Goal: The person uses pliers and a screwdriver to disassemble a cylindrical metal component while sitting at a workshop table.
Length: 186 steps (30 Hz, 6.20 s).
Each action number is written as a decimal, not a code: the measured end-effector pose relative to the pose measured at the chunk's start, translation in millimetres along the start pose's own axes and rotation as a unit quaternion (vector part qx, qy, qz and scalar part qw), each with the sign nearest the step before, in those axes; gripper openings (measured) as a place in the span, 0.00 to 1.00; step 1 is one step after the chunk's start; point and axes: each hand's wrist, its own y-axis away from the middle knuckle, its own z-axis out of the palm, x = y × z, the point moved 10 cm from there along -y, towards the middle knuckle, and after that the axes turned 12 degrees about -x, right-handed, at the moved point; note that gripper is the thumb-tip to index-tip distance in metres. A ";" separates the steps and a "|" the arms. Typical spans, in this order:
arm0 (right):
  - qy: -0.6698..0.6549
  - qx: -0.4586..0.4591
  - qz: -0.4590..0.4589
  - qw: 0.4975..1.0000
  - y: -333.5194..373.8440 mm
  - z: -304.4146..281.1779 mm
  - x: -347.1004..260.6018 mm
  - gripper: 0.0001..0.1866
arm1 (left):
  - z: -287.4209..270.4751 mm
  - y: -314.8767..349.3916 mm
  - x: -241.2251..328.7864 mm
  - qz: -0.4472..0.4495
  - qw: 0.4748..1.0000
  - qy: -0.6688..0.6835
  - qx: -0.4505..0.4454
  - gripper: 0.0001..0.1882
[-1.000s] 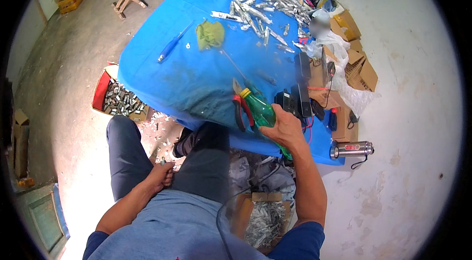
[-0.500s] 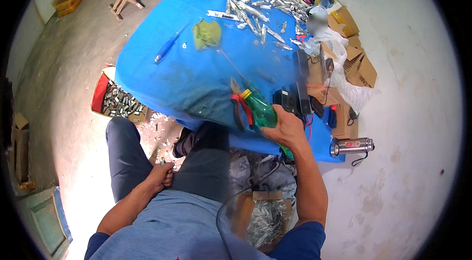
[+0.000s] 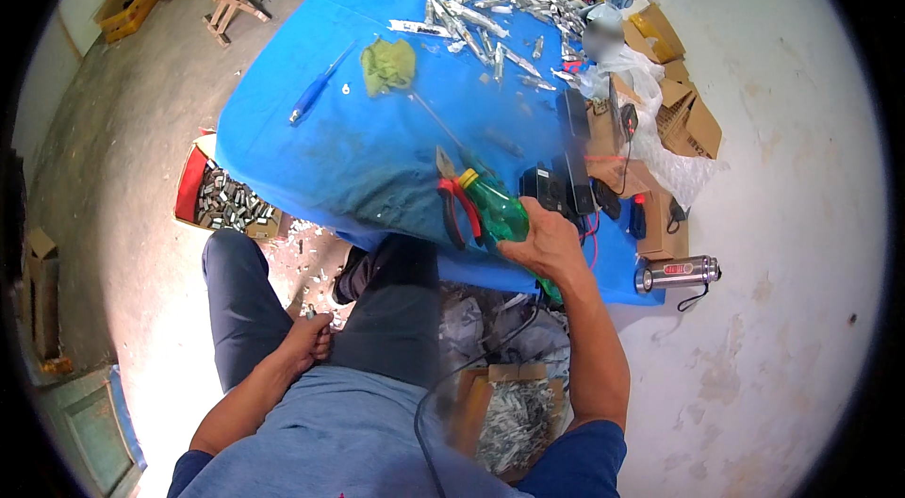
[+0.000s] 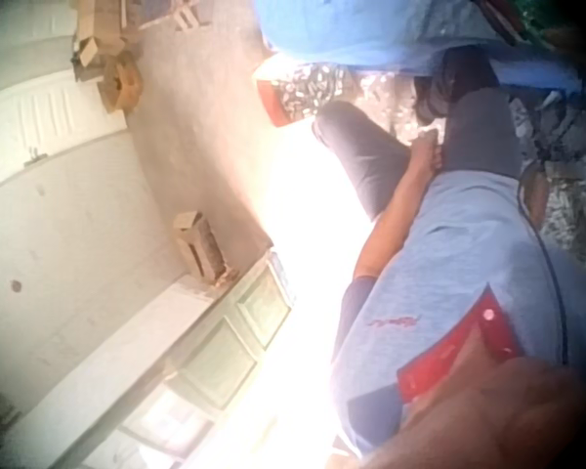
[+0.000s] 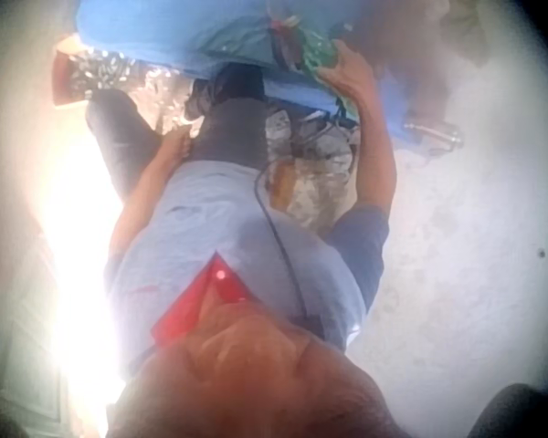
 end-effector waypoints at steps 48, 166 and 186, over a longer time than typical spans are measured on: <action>-0.367 0.609 0.098 0.696 86.8 -20.6 401.8 0.39 | -11.9 -19.6 -10.4 -0.099 0.992 -0.044 0.060 0.18; -0.092 0.125 0.316 0.936 171.9 54.4 360.4 0.41 | -43.8 -60.7 -4.8 -0.136 0.968 -0.152 0.145 0.12; -0.081 0.106 0.323 0.937 163.8 44.9 355.0 0.40 | -51.7 -67.4 -6.1 -0.127 0.969 -0.150 0.147 0.17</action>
